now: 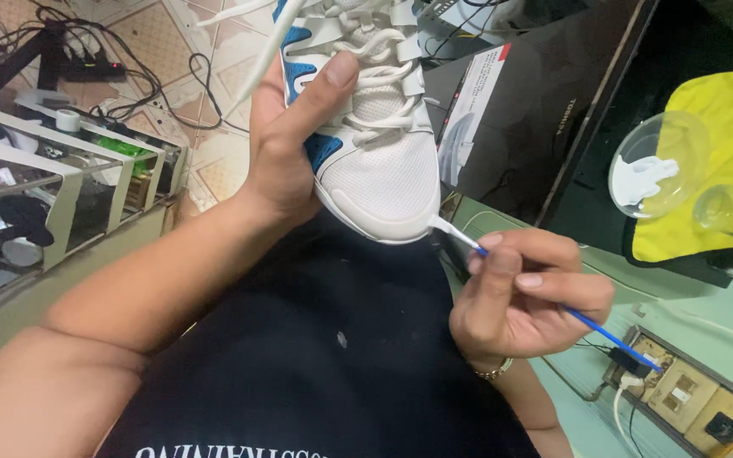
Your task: The person paints parts of a sneaker by hand, dipping a small brush into a container of white paint and applying it to the shoe, rotating the shoe as needed to reach all surfaces.
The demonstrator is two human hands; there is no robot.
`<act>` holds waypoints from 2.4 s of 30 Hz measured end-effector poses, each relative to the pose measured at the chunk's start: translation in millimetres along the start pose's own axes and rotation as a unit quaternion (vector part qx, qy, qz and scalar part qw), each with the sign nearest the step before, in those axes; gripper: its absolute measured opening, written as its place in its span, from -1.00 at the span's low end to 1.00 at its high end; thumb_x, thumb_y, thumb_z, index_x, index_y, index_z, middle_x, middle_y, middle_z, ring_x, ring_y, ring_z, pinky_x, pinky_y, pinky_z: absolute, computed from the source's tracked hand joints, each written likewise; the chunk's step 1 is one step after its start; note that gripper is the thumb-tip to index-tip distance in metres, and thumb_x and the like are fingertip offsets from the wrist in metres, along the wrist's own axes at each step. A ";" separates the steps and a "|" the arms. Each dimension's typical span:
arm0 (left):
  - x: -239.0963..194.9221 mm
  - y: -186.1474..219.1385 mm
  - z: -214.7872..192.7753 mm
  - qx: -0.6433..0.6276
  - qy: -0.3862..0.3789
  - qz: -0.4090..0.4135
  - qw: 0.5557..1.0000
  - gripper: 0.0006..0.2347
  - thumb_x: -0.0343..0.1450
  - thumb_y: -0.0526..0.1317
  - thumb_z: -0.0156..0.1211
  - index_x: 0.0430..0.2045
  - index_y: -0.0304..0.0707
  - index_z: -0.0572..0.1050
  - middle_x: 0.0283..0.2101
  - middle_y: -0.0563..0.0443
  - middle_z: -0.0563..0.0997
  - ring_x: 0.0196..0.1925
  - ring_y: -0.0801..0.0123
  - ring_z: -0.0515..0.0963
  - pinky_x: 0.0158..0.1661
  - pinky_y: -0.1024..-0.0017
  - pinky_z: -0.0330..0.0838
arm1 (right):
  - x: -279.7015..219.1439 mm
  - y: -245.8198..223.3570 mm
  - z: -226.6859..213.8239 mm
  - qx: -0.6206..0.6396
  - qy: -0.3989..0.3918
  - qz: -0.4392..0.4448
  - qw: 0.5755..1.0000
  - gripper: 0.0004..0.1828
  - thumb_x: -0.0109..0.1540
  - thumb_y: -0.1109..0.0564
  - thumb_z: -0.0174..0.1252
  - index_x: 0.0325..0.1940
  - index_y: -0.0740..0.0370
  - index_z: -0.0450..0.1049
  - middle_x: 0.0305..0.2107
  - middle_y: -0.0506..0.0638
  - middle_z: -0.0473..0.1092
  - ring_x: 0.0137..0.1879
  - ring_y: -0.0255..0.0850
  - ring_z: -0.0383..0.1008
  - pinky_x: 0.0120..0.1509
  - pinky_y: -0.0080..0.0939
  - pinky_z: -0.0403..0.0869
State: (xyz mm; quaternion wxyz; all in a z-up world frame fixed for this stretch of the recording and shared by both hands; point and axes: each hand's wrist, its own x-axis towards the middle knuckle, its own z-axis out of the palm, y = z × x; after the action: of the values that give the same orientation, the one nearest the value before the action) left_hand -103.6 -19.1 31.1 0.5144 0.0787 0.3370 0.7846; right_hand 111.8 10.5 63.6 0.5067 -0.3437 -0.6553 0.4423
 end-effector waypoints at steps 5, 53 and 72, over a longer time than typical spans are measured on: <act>-1.5 2.8 -8.5 0.018 0.004 0.004 1.000 -0.57 0.55 -0.17 0.31 0.20 -0.48 0.33 0.02 -0.16 0.55 0.03 0.32 0.58 0.11 0.40 0.50 | 4.0 -14.7 3.7 -0.023 -0.060 -0.005 0.998 -0.65 0.37 0.34 0.14 -0.07 0.16 0.05 -0.25 0.23 0.42 -0.45 -0.32 0.42 -0.38 -0.47 0.50; -7.5 11.0 -13.5 0.142 0.001 0.085 0.986 -0.55 0.57 -0.17 0.29 0.25 -0.40 0.26 0.00 -0.05 0.50 -0.03 0.42 0.45 0.06 0.50 0.33 | 7.7 -3.0 9.4 0.036 -0.035 0.000 0.999 -0.65 0.36 0.39 0.17 -0.09 0.17 0.10 -0.27 0.23 0.43 -0.46 -0.32 0.43 -0.39 -0.49 0.50; -5.5 16.3 -11.8 0.137 -0.021 0.072 0.988 -0.54 0.56 -0.14 0.28 0.29 -0.35 0.27 0.02 -0.06 0.52 -0.01 0.39 0.47 0.05 0.47 0.36 | 9.6 0.8 6.3 0.063 -0.049 0.006 0.997 -0.66 0.42 0.39 0.15 -0.07 0.17 0.09 -0.31 0.23 0.42 -0.47 -0.31 0.39 -0.39 -0.49 0.47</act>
State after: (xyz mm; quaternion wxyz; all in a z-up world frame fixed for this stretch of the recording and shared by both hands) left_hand -118.9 -33.2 33.3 0.4482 0.1888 0.4235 0.7643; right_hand 103.3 17.9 65.7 0.4923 -0.2926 -0.6482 0.5018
